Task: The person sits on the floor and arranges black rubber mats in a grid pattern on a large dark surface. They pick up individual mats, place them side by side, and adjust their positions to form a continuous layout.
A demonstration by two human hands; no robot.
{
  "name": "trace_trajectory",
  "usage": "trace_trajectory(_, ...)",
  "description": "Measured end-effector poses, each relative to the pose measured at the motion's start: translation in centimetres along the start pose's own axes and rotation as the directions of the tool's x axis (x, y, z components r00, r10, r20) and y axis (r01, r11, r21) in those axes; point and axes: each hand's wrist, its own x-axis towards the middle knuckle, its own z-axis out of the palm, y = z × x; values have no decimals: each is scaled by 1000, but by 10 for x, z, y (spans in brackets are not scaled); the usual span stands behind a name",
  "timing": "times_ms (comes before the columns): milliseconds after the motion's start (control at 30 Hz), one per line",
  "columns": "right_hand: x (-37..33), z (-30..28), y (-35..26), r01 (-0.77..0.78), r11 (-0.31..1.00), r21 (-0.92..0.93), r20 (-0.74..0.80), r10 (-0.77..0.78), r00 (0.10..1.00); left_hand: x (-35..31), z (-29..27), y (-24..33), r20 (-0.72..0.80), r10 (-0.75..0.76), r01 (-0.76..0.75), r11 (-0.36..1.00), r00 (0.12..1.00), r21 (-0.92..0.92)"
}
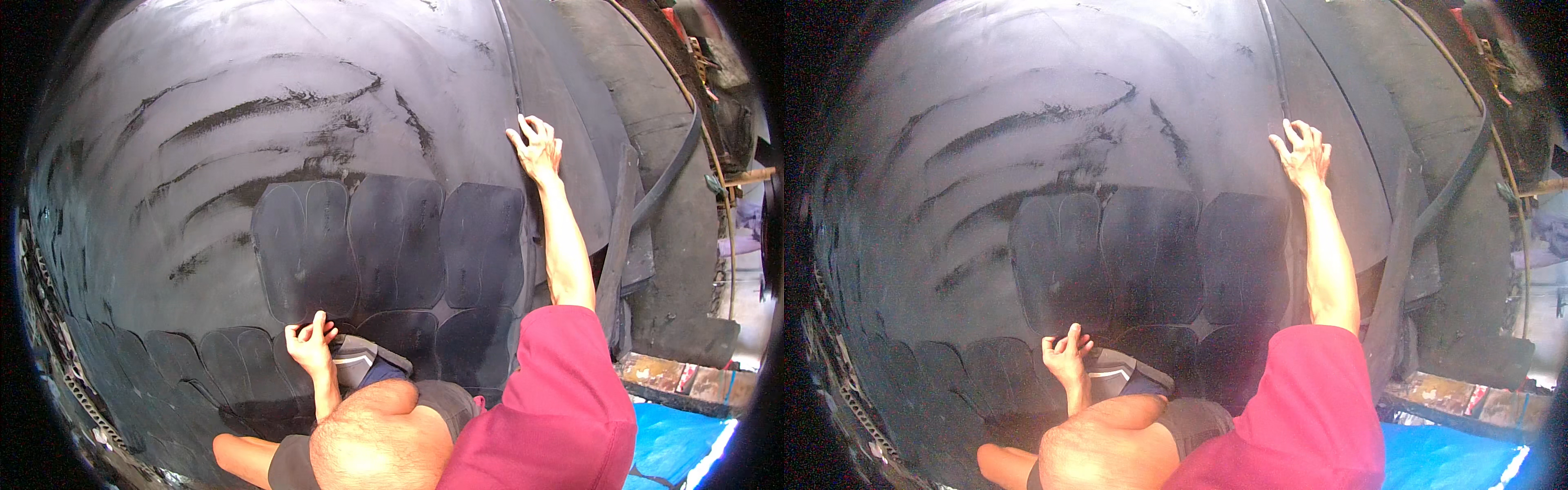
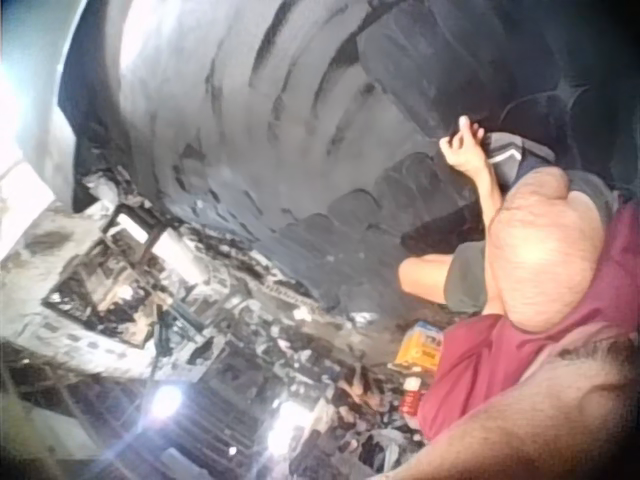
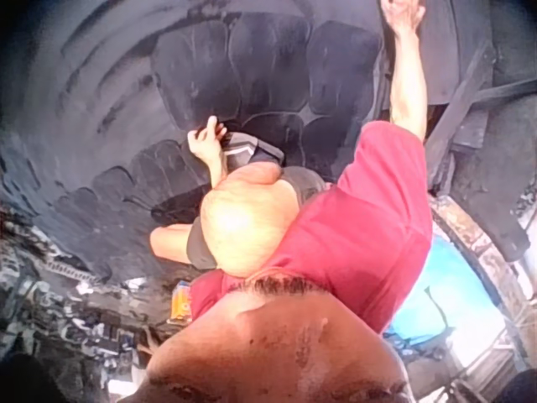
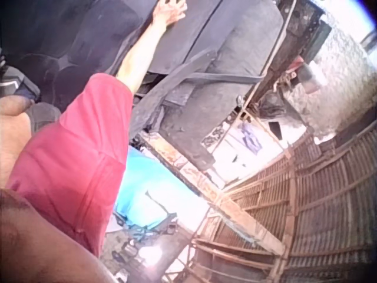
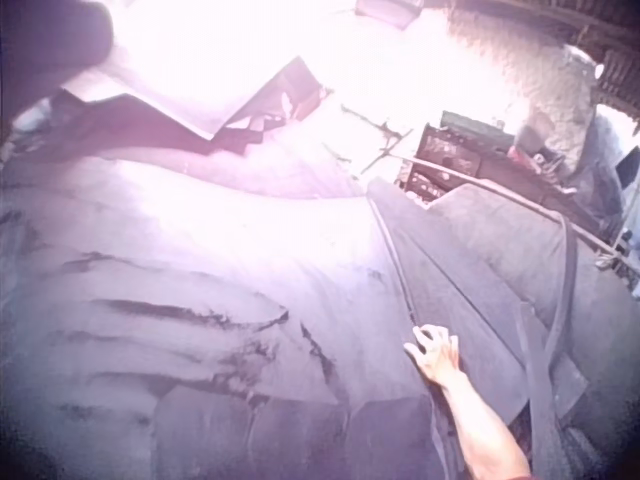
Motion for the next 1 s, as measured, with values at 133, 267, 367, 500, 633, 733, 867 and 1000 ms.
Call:
trace_trajectory(133,-15,2,18,80,996,49,42,-82,996,0,-3,-2,21,4,-4,1000,1000,-12)
trace_trajectory(267,-13,-43,17,-69,933,354,130,24,991,3,-8,-2,46,-38,42,996,998,-85)
trace_trajectory(367,-5,-57,37,-56,678,733,-119,209,971,-2,-11,13,97,-135,140,989,986,-48)
trace_trajectory(500,-10,-94,-106,66,416,907,-24,-105,994,15,-51,13,15,-13,12,996,1000,87)
trace_trajectory(633,5,-18,-173,208,462,862,-76,-289,954,13,-68,26,-21,53,-53,998,998,32)
trace_trajectory(733,-19,18,-208,258,816,517,-90,-248,965,15,-94,30,-119,121,-118,993,986,27)
trace_trajectory(867,-49,39,-224,281,952,119,-165,-260,951,20,-123,13,-247,144,-148,989,958,6)
trace_trajectory(1000,-45,39,-223,322,945,51,-115,-315,942,24,-133,-2,-326,112,-128,991,939,-28)
